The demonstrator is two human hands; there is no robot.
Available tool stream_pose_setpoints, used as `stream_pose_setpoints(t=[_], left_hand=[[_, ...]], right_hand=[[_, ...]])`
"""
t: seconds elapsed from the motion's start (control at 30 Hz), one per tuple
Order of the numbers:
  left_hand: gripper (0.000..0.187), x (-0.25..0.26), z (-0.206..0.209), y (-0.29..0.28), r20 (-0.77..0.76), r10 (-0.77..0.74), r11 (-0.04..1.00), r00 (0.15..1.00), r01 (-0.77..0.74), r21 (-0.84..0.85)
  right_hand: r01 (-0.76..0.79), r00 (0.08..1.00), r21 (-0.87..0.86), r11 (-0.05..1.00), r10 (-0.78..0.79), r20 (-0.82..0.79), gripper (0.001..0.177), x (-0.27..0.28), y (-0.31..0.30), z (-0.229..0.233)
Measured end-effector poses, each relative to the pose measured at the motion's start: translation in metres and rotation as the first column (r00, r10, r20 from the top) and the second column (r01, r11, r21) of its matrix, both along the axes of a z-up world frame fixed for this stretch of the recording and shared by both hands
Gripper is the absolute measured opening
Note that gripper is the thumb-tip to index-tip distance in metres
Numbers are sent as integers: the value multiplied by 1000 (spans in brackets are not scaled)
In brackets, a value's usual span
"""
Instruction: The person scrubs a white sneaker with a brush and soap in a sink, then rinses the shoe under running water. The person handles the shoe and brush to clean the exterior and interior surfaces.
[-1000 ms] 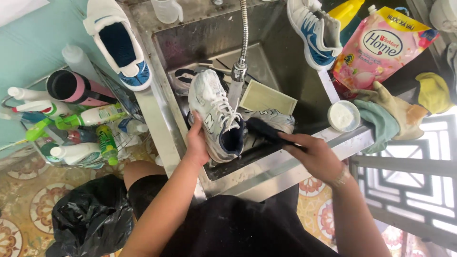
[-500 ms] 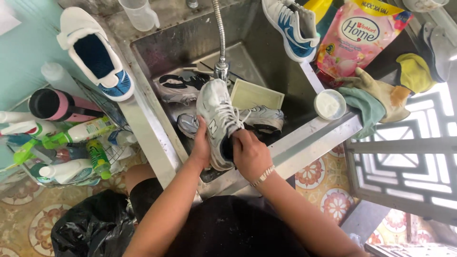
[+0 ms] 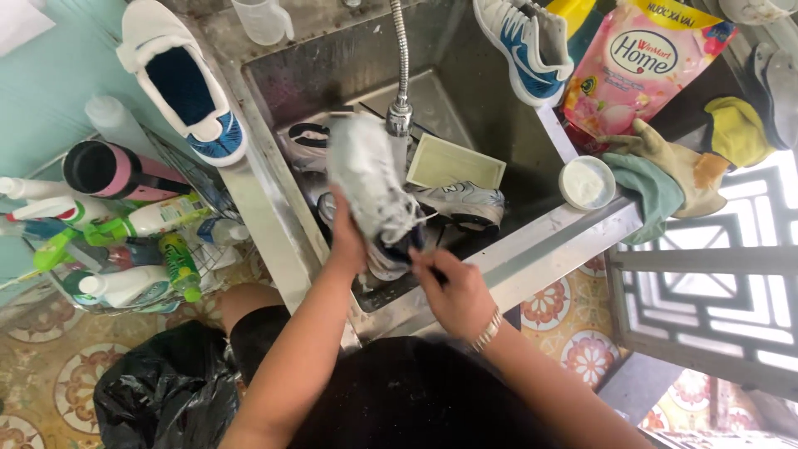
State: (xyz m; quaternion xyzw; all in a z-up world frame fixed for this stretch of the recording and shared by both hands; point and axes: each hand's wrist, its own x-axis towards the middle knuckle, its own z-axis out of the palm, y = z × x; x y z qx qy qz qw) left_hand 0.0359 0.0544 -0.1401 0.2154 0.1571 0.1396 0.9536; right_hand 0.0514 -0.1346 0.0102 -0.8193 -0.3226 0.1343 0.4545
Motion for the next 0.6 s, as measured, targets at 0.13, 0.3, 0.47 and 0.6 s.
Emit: stream_pose_setpoints(t=[0.13,0.3,0.47,0.6], left_hand=[[86,-2,2,0,-8,55,996,998,-55,63],[83,-3,5,-7,-61,-81,991,995,87,101],[84,-6,6,-1,7,-33,992,999,32,119],[82,-1,-19,-18,-58,-80,975,995,90,203]], right_hand=[[-22,1000,-46,999,22,-8,18,24,-4,-13],[95,984,19,995,-97,151,17,12,0,-19],[16,998,-26,1000,-14,64,12,13,-14,-14],[180,977,-2,984,-178,116,13,20,3,-18]])
